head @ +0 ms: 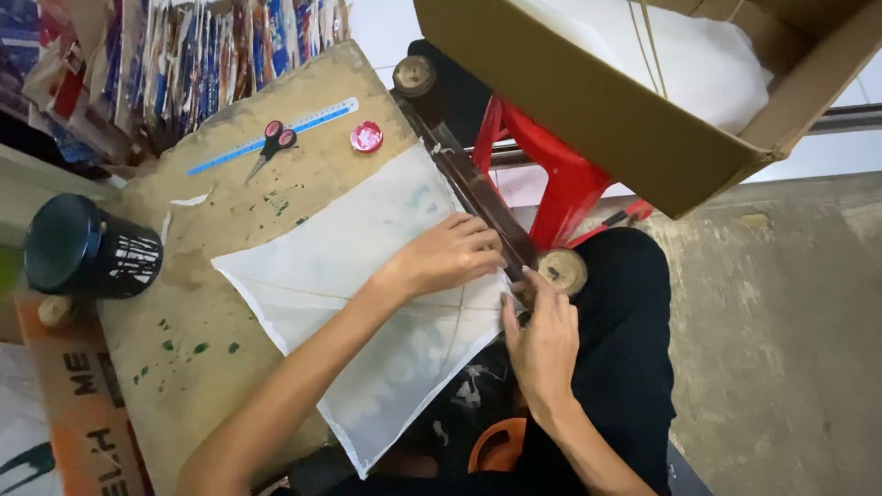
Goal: Assembling a kite by applying glue to the wooden frame and pressing the paper covering onto it.
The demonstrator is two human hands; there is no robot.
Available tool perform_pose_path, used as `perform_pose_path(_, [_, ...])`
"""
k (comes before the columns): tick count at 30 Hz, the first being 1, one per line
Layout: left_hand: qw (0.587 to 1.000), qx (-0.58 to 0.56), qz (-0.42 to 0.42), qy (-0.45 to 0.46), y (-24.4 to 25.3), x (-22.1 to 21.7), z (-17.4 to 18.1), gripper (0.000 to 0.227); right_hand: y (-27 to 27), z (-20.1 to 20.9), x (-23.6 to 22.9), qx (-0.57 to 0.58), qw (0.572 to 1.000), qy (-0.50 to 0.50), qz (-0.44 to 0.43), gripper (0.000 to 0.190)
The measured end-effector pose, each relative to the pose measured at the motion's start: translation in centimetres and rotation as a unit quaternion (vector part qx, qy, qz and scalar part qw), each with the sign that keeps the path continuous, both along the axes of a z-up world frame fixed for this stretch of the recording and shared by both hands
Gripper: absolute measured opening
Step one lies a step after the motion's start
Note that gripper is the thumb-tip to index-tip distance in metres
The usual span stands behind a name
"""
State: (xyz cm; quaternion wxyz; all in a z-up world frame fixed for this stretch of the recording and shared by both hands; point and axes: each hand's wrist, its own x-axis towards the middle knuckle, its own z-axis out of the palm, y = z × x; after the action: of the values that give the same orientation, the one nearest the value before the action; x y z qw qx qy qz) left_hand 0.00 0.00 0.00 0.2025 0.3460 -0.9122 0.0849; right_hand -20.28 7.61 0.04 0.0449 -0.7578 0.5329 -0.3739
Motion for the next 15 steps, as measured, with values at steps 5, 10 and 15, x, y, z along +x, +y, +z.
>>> perform_pose_path(5, [1.0, -0.016, 0.023, -0.009, -0.4, -0.3, -1.3, 0.013, -0.3, 0.2, 0.2, 0.011, 0.999, 0.03, -0.002, 0.049])
perform_pose_path(10, [0.999, 0.016, 0.038, -0.015, -0.9, 0.1, -1.5, 0.025, -0.4, 0.5, 1.1, 0.026, 0.999, 0.044, -0.007, 0.048])
perform_pose_path(15, [0.986, 0.155, 0.035, 0.042, -1.1, 0.1, -0.3, 0.024, -0.7, 1.2, 1.4, 0.07, 0.996, 0.045, -0.018, 0.046])
